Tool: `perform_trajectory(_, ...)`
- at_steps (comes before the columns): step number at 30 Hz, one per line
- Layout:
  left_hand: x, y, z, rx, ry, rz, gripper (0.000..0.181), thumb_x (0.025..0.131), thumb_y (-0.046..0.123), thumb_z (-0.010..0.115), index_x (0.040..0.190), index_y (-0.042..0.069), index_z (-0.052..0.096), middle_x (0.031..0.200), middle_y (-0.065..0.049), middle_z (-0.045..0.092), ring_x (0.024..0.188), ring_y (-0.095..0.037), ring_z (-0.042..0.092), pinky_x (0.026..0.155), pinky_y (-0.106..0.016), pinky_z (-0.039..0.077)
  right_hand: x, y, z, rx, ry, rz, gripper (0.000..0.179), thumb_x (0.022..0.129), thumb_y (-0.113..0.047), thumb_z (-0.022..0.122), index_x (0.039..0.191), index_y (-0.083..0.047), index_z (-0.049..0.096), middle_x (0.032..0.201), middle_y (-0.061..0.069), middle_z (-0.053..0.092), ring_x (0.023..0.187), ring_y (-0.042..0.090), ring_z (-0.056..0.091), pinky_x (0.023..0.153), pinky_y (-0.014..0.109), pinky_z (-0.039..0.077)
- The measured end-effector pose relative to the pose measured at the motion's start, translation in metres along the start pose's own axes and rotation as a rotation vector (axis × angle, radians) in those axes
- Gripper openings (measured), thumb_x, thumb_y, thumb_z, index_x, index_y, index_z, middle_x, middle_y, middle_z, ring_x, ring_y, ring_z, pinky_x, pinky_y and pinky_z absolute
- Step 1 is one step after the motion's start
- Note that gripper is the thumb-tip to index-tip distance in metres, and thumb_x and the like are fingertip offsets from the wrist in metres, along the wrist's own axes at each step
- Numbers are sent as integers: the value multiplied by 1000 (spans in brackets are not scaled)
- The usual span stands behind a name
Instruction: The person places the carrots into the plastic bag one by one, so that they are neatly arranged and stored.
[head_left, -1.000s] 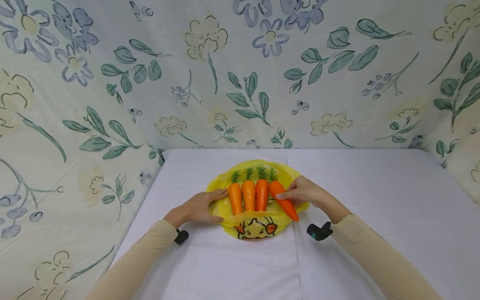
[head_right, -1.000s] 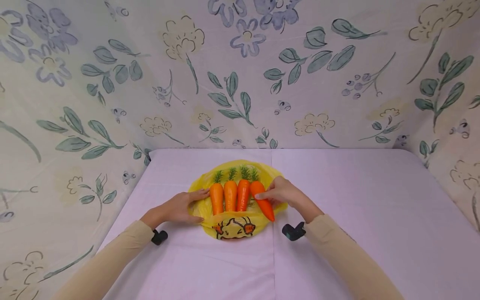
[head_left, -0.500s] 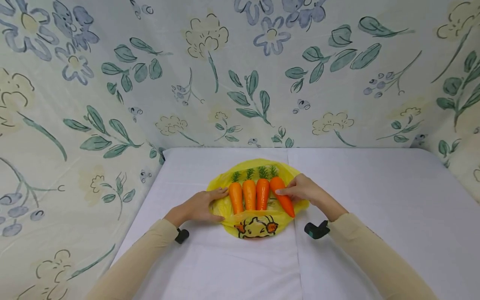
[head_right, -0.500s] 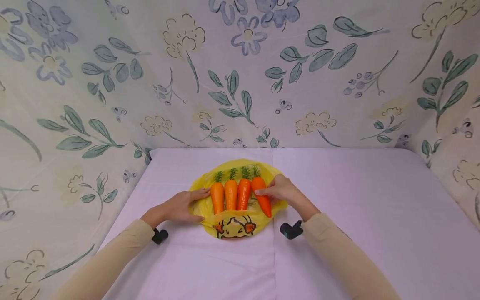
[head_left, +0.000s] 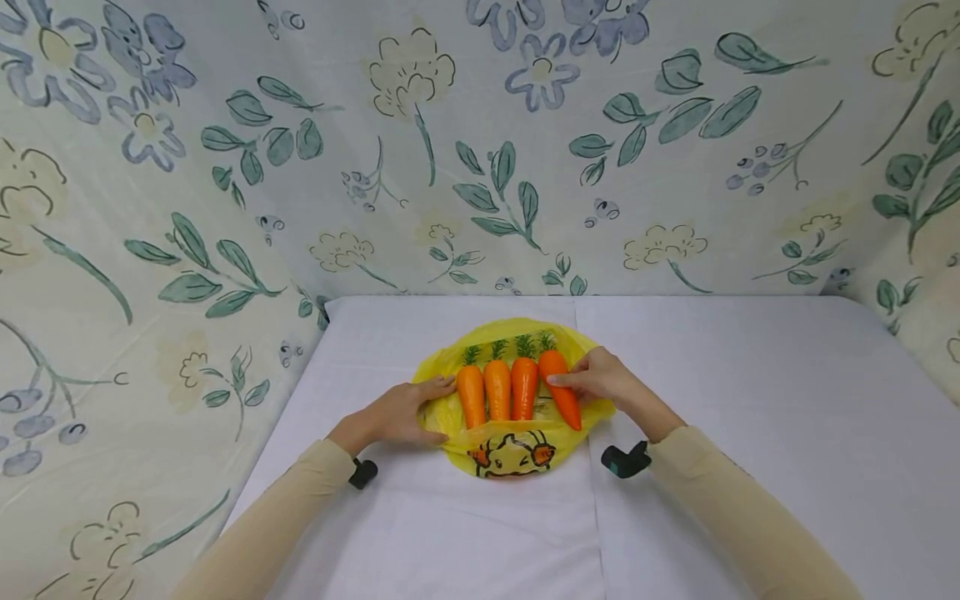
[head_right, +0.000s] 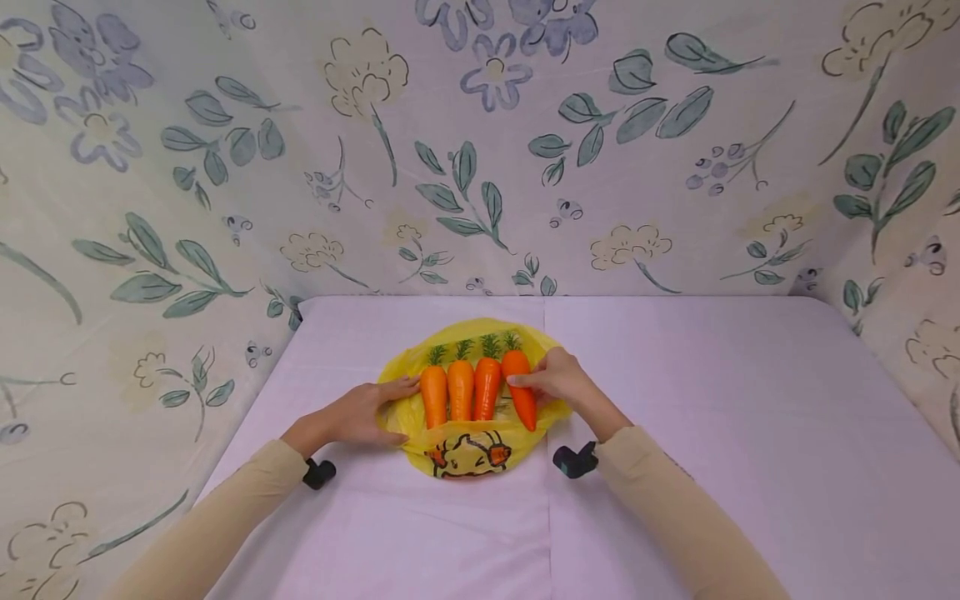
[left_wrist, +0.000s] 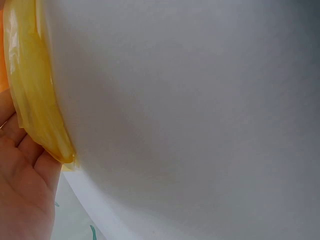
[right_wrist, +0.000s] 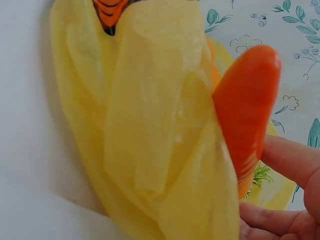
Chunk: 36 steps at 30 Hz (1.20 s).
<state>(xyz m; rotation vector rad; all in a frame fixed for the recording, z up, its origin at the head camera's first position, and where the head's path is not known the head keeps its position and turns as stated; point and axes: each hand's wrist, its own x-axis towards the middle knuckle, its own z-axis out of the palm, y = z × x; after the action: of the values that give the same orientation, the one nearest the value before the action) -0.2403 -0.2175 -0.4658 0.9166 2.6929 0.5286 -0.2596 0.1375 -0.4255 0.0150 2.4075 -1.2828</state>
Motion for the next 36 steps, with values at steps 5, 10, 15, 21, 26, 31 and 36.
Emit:
perform_trajectory(5,1,-1,1,4,-5,-5,85,83,50,72,153,12,41,159,-2,33,147,-25,29,115,-53,28,0,-1,2,22,24,31,37,87,-31,79,85,2,61,74,7,61,63,22,67,61,25,56)
perform_trajectory(10,1,-1,1,5,-9,-11,85,83,50,72,153,13,41,160,-2,33,147,-25,29,116,-52,27,3,1,4,58,41,31,36,87,-29,79,81,1,60,74,7,61,62,21,67,62,25,57)
perform_trajectory(15,1,-1,1,-2,-2,-14,85,82,50,73,152,12,43,159,-3,34,147,-25,29,115,-53,28,5,1,8,76,69,14,36,88,-29,78,81,1,59,72,8,62,62,21,68,61,26,57)
perform_trajectory(21,2,-2,2,5,-4,-15,85,82,50,73,152,13,42,159,-1,33,147,-24,29,115,-53,28,10,4,13,90,101,9,37,88,-29,79,81,0,58,69,8,62,59,21,68,60,27,58)
perform_trajectory(26,2,-2,2,9,-12,-23,85,82,50,73,153,15,42,160,1,33,147,-23,28,115,-53,28,12,6,17,90,125,5,36,88,-29,79,81,2,61,70,8,63,59,22,67,60,29,58)
perform_trajectory(31,2,-1,1,8,-12,-19,85,82,51,72,153,14,42,160,0,32,147,-24,28,115,-54,28,12,6,20,47,158,-10,37,88,-28,79,75,0,59,65,7,59,57,23,66,57,28,57)
perform_trajectory(36,1,-1,1,0,-7,-13,86,81,51,72,153,13,42,159,-2,33,147,-26,29,115,-56,28,14,5,23,7,188,-22,40,86,-28,81,69,-3,55,58,4,52,54,25,66,55,28,56)
